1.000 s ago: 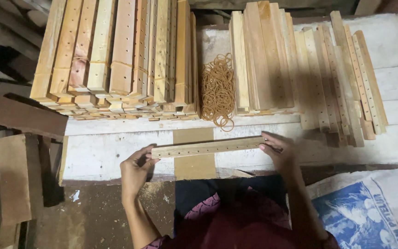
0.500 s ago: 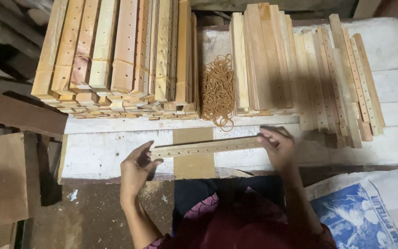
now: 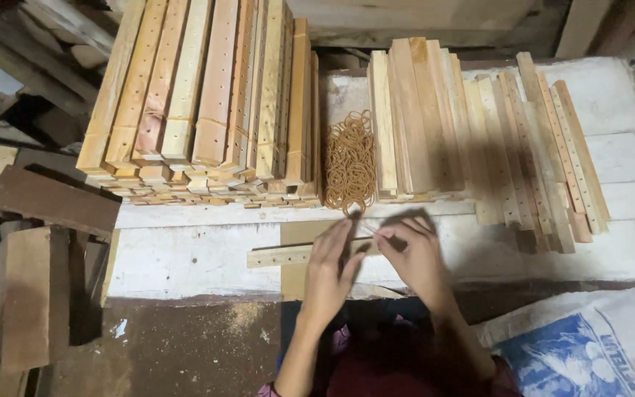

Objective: Bundling wooden slats using rubber bands

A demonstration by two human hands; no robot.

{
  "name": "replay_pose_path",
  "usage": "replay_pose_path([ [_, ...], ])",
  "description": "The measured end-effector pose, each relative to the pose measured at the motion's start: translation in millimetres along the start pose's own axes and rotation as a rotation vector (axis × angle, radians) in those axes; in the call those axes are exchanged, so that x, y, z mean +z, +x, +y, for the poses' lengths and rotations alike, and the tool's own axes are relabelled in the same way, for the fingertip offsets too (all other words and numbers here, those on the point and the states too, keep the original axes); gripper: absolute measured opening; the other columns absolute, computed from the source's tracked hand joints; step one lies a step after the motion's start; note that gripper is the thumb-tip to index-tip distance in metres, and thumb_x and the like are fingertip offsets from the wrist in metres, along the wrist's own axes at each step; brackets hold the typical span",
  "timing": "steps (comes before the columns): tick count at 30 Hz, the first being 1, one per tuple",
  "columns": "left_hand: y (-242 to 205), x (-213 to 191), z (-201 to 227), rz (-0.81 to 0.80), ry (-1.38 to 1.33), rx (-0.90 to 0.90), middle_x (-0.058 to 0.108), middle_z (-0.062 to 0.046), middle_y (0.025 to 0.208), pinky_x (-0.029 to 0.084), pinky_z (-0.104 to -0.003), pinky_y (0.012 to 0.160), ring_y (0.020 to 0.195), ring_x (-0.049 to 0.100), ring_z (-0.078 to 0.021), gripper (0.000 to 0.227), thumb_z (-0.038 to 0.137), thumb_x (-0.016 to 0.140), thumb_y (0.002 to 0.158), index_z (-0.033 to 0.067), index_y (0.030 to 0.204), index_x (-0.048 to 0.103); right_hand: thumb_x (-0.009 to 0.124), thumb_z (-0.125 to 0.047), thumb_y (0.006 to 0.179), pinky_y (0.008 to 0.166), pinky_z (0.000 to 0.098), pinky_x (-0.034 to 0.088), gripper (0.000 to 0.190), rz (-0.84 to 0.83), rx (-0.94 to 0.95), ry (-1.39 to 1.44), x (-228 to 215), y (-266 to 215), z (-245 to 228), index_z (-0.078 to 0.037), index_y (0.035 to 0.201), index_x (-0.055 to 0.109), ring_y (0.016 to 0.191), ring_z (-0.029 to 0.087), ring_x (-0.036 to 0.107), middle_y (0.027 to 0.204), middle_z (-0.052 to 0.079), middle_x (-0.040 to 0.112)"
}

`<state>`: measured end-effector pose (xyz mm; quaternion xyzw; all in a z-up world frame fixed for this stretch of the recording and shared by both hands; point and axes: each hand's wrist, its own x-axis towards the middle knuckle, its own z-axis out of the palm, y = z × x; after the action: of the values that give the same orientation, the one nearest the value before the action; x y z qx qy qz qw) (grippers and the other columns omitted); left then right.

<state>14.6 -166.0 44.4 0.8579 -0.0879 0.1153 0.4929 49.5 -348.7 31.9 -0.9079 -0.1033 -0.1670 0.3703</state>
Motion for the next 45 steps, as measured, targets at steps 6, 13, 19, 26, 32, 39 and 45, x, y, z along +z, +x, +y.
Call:
replay_pose_path([
  [6,-11,42,16,-0.19,-0.31,-0.163,0.08,-0.006,0.093,0.058,-0.041,0.082,0.095,0.075,-0.0321,0.019,0.01,0.077,0.087,0.0123,0.106,0.079,0.088,-0.017,0.074,0.082,0.0281,0.052,0.012,-0.233,0.419,0.414,-31,-70,63,-0.015,0.086,0.084,0.082,0.014,0.069,0.081,0.001,0.08],
  [13,-22,72,22,-0.447,-0.475,-0.174,0.066,-0.001,0.101,0.052,-0.023,0.067,0.078,0.059,-0.0105,0.011,0.003,0.079,0.083,0.0077,0.091,0.073,0.056,-0.012,0.093,0.084,0.0389,0.044,0.018,-0.29,0.646,1.685,-26,-141,146,0.002,0.089,0.067,0.088,0.027,0.061,0.091,0.017,0.068],
  [19,-18,85,16,-0.513,-0.369,-0.213,0.067,-0.001,0.074,0.047,-0.024,0.06,0.063,0.056,-0.0104,0.011,0.009,0.081,0.083,0.0072,0.09,0.073,0.057,-0.003,0.093,0.088,0.0416,0.052,0.027,-0.13,0.679,1.451,-22,-161,174,0.012,0.112,0.071,0.096,0.033,0.069,0.107,0.027,0.075],
  [26,-7,80,18,-0.197,-0.07,0.091,0.07,-0.01,0.087,0.055,-0.043,0.082,0.092,0.066,-0.0352,0.026,0.024,0.086,0.078,0.0124,0.094,0.07,0.074,-0.01,0.089,0.037,0.0235,0.044,0.041,0.009,0.63,0.805,-38,-106,120,0.006,0.127,0.069,0.054,0.029,0.07,0.102,0.031,0.077],
  [32,13,72,-22,-0.244,0.48,0.208,0.061,-0.005,0.119,0.039,-0.052,0.095,0.113,0.05,-0.0297,0.056,0.035,0.086,0.073,0.0115,0.12,0.067,0.093,-0.049,0.058,0.085,0.0209,0.058,0.045,-0.201,0.102,-0.133,-35,-102,168,-0.04,0.101,0.084,0.106,0.013,0.074,0.129,-0.012,0.073],
  [39,19,73,-41,-0.319,0.474,0.226,0.064,-0.006,0.108,0.037,-0.055,0.097,0.11,0.053,-0.0293,0.048,0.038,0.082,0.078,0.0079,0.114,0.068,0.095,-0.015,0.067,0.075,0.0348,0.061,0.069,-0.204,0.44,0.112,-57,-49,71,-0.027,0.132,0.074,0.088,0.024,0.079,0.108,0.007,0.078],
  [45,11,75,-49,-0.231,0.478,0.374,0.063,-0.008,0.102,0.037,-0.048,0.095,0.107,0.055,-0.0282,0.048,0.036,0.082,0.077,0.0049,0.111,0.069,0.096,-0.006,0.063,0.062,0.0401,0.065,0.073,-0.177,0.27,0.321,-44,-30,68,-0.012,0.132,0.072,0.072,0.037,0.078,0.104,0.021,0.071],
])
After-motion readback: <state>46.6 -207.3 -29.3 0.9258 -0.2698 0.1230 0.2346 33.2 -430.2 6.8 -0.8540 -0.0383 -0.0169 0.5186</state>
